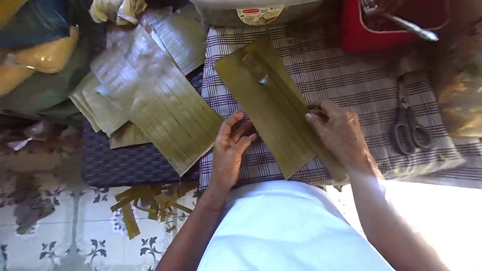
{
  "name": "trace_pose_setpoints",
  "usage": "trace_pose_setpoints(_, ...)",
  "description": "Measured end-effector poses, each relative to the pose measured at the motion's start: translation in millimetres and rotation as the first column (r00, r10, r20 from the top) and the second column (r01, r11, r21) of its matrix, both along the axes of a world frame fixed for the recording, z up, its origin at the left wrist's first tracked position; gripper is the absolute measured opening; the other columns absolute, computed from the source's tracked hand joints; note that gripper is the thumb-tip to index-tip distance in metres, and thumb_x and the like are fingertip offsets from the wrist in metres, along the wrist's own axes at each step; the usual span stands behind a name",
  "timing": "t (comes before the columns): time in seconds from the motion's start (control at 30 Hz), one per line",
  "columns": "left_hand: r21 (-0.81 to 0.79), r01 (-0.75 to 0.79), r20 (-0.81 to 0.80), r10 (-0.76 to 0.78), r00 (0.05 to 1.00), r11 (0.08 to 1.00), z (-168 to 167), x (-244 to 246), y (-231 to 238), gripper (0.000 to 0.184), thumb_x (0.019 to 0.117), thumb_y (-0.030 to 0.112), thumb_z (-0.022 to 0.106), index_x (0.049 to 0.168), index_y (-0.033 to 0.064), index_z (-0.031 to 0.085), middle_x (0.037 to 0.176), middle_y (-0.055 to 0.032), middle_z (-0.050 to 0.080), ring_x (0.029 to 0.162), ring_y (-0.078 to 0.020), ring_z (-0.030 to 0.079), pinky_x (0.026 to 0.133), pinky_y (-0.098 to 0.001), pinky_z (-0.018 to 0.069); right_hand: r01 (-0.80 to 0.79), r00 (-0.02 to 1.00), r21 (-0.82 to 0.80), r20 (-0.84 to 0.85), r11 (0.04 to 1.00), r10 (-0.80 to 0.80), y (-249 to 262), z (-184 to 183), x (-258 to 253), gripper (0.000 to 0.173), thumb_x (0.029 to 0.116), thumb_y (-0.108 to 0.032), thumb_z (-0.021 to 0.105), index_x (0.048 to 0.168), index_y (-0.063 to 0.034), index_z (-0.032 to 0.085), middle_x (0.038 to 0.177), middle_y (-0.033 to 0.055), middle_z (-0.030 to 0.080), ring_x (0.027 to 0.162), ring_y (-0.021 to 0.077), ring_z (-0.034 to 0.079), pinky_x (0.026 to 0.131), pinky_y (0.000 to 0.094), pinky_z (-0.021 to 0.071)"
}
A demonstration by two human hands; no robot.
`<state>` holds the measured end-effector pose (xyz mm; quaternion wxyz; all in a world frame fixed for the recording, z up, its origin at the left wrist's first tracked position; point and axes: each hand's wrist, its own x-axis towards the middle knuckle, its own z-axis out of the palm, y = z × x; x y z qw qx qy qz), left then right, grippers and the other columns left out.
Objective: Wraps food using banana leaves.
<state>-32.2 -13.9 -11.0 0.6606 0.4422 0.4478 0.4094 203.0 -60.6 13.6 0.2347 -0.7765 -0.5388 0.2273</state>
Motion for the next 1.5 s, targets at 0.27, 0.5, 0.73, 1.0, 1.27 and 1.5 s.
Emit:
trace_pose_setpoints(0.27, 0.105, 0.157, -0.286, -0.121, 0.951, 0.982, -1.3, 20.9, 18.1, 0.076, 0.0915, -0.008, 0.065, 0.157, 0.0182, 0.037, 0.136, -0.0129, 0.059, 0.077, -0.0186, 0.071, 0.067, -0.035, 0.0627, -0.072, 0.997, 0.159, 0.037, 0.985, 0.067, 16.7, 14.8, -10.1, 0.02, 0.1018, -0.01, 0.062, 0.118, -0.0009, 0.07, 0.1, 0.0164, 0.073, 0.082, 0.0246, 0.07, 0.076, 0.0431, 0.0575)
trace_pose_setpoints(0.5, 0.243, 0.18, -0.458, -0.051, 0.887, 0.953, -11.1, 25.0, 23.9, 0.074, 0.0853, -0.007, 0.073, 0.152, 0.0102, 0.047, 0.141, -0.0159, 0.055, 0.078, -0.0192, 0.069, 0.071, -0.0352, 0.0609, -0.117, 0.993, 0.22, 0.038, 0.968, 0.112, 31.3, 34.9, -13.0, 0.018, 0.1004, -0.011, 0.063, 0.116, -0.0044, 0.071, 0.099, 0.0105, 0.072, 0.081, 0.013, 0.068, 0.074, 0.0311, 0.0571)
trace_pose_setpoints(0.73, 0.293, 0.174, -0.429, -0.033, 0.903, 0.94, -18.0, 25.3, 24.1, 0.072, 0.0833, -0.008, 0.073, 0.149, 0.0062, 0.049, 0.141, -0.0176, 0.055, 0.077, -0.019, 0.069, 0.07, -0.0353, 0.0611, -0.145, 0.989, 0.259, 0.017, 0.955, 0.145, 38.9, 51.1, -15.0, 0.018, 0.0986, -0.012, 0.064, 0.114, -0.005, 0.071, 0.101, 0.0034, 0.071, 0.084, -0.0006, 0.066, 0.077, 0.0159, 0.0544)
trace_pose_setpoints(1.0, 0.341, 0.166, -0.391, -0.021, 0.92, 0.926, -21.3, 24.3, 22.6, 0.072, 0.0821, -0.006, 0.074, 0.149, 0.0045, 0.049, 0.14, -0.0175, 0.056, 0.078, -0.0174, 0.068, 0.069, -0.0341, 0.0598, -0.162, 0.964, 0.373, -0.14, 0.913, 0.228, 36.4, 60.6, 3.0, 0.019, 0.0933, -0.002, 0.066, 0.112, -0.0027, 0.07, 0.101, -0.0059, 0.072, 0.087, -0.0056, 0.067, 0.079, 0.0112, 0.0563)
trace_pose_setpoints(1.27, 0.337, 0.166, -0.402, -0.017, 0.915, 0.927, -21.5, 25.0, 22.7, 0.073, 0.0818, -0.006, 0.074, 0.15, 0.0055, 0.049, 0.141, -0.0172, 0.055, 0.074, -0.0156, 0.067, 0.066, -0.0315, 0.0594, -0.197, 0.909, 0.441, -0.252, 0.876, 0.331, 36.7, 66.3, 5.5, 0.022, 0.0912, 0.001, 0.067, 0.112, -0.0047, 0.071, 0.1, -0.0083, 0.073, 0.085, -0.002, 0.069, 0.078, 0.0137, 0.0588)
trace_pose_setpoints(1.5, 0.299, 0.156, -0.367, -0.038, 0.93, 0.942, -20.4, 22.1, 21.6, 0.077, 0.0836, -0.006, 0.072, 0.153, 0.0098, 0.044, 0.142, -0.0135, 0.055, 0.071, -0.0122, 0.065, 0.063, -0.0286, 0.0585, -0.066, 0.953, 0.277, -0.268, 0.959, 0.143, 27.8, 53.9, 39.7, 0.023, 0.0899, 0.0, 0.066, 0.111, -0.0095, 0.067, 0.093, -0.0102, 0.069, 0.081, -0.0042, 0.066, 0.073, 0.013, 0.0571)
